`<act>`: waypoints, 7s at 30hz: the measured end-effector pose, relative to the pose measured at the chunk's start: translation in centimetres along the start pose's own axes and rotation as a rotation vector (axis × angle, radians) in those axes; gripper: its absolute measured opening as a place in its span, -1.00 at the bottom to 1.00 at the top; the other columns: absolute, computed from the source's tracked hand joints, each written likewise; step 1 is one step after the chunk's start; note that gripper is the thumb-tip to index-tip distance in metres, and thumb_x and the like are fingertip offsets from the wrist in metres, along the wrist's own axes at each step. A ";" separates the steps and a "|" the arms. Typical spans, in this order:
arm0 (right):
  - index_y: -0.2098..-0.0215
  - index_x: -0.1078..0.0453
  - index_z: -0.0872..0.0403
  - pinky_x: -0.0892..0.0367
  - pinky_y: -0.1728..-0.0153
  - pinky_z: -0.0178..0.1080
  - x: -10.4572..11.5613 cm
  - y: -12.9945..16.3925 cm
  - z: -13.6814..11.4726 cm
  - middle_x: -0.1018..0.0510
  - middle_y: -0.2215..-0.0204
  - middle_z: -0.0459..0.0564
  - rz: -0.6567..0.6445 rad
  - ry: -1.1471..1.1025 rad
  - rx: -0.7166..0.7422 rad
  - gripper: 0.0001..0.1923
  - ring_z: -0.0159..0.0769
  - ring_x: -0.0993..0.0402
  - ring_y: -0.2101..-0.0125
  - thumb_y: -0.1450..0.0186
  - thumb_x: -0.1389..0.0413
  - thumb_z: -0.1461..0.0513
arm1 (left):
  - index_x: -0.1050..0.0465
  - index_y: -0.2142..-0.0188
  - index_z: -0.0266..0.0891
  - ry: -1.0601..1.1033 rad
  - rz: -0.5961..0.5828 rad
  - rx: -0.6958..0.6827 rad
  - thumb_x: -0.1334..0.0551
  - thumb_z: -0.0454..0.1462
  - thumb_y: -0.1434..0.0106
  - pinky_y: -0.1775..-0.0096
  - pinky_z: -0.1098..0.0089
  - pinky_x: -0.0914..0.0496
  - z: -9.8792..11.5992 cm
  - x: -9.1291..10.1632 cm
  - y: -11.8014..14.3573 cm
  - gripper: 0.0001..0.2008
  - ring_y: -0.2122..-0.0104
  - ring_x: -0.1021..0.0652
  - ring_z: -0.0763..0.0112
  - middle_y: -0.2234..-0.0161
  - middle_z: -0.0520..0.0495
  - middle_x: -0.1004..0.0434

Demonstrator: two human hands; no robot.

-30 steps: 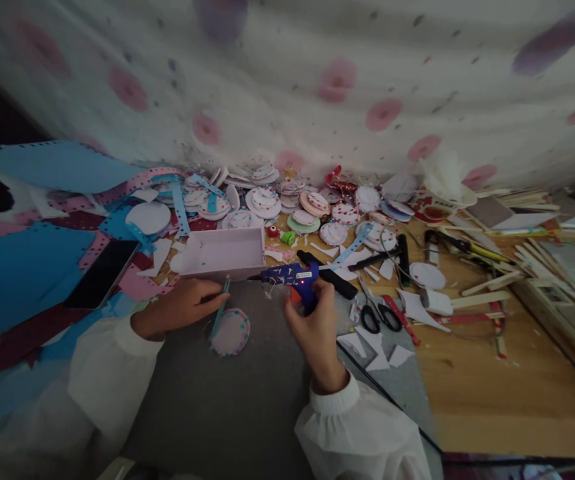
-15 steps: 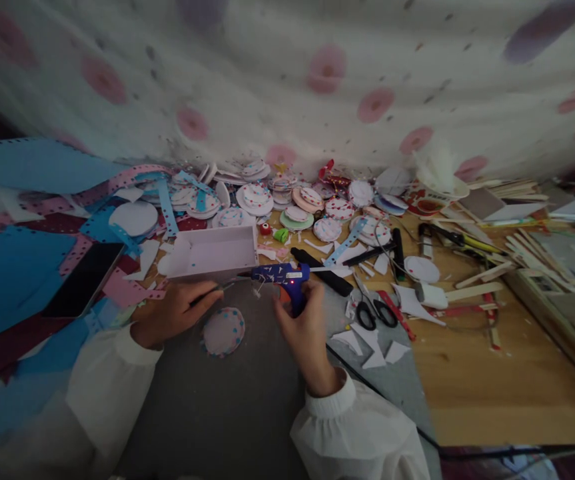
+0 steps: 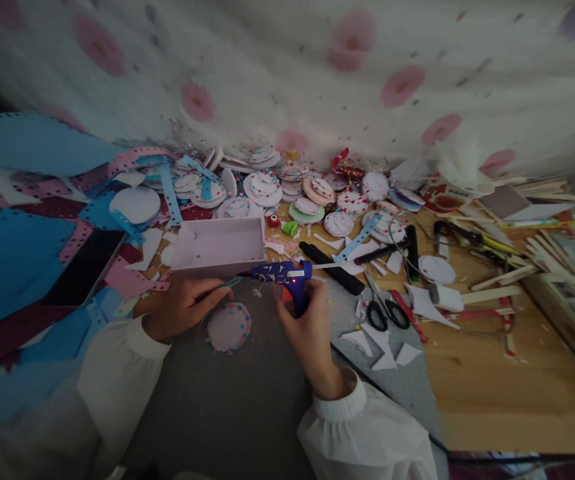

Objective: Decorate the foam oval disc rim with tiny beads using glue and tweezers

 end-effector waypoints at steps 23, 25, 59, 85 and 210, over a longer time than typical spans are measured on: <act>0.18 -0.15 0.01 -0.32 0.45 -0.24 1.0 -0.1 0.4 -0.39 0.38 -0.10 0.072 0.160 -0.035 -0.55 -0.35 -0.34 0.50 -0.09 -0.22 0.05 | -0.47 0.41 -0.26 -0.421 0.087 -0.089 -0.04 -0.10 -0.38 0.44 0.43 -0.18 -2.0 -0.2 0.3 -0.62 0.52 -0.50 0.40 0.54 -0.03 -0.50; 0.17 -0.15 0.01 -0.32 0.44 -0.24 0.9 0.0 0.4 -0.39 0.38 -0.10 0.045 0.179 -0.004 -0.56 -0.33 -0.36 0.47 -0.10 -0.21 0.06 | -0.48 0.40 -0.27 -0.426 0.092 -0.118 -0.04 -0.12 -0.39 0.43 0.43 -0.19 -2.2 -0.3 0.4 -0.63 0.50 -0.51 0.39 0.53 -0.05 -0.52; 0.24 -0.26 0.07 -0.15 0.60 -0.34 -3.0 -3.1 -4.4 -0.36 0.56 -0.18 -0.434 -0.258 -0.335 -0.57 -0.41 -0.27 0.57 0.03 -0.27 0.13 | -0.46 0.39 -0.33 0.277 -0.212 0.028 -0.02 -0.03 -0.34 0.48 0.49 -0.21 -2.4 -0.6 -0.2 -0.55 0.57 -0.33 0.50 0.60 0.04 -0.32; 0.33 -0.25 0.05 -0.11 0.65 -0.38 -2.5 -2.8 -4.2 -0.33 0.62 -0.25 -0.469 -0.282 -0.362 -0.67 -0.48 -0.17 0.65 0.03 -0.21 0.17 | -0.45 0.40 -0.34 0.362 -0.200 0.032 -0.04 -0.05 -0.34 0.52 0.52 -0.18 -1.8 -0.5 -0.3 -0.58 0.60 -0.30 0.52 0.63 0.06 -0.28; 0.13 -0.36 -0.02 -0.44 0.28 -0.18 0.7 0.6 -4.3 -0.56 0.24 0.00 -0.002 0.117 1.038 -0.71 -0.26 -0.49 0.26 -0.20 -0.18 0.37 | -0.47 0.44 -0.30 0.377 0.433 0.263 -0.12 -0.15 -0.27 0.50 0.45 -0.36 6.4 0.2 0.7 -0.70 0.58 -0.52 0.41 0.53 -0.09 -0.61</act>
Point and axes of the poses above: each hand's wrist, its own y-axis away from the middle knuckle, its own x-axis out of the back of the hand, z = x × y, the point moved 1 cm from there along -y, towards the middle knuckle
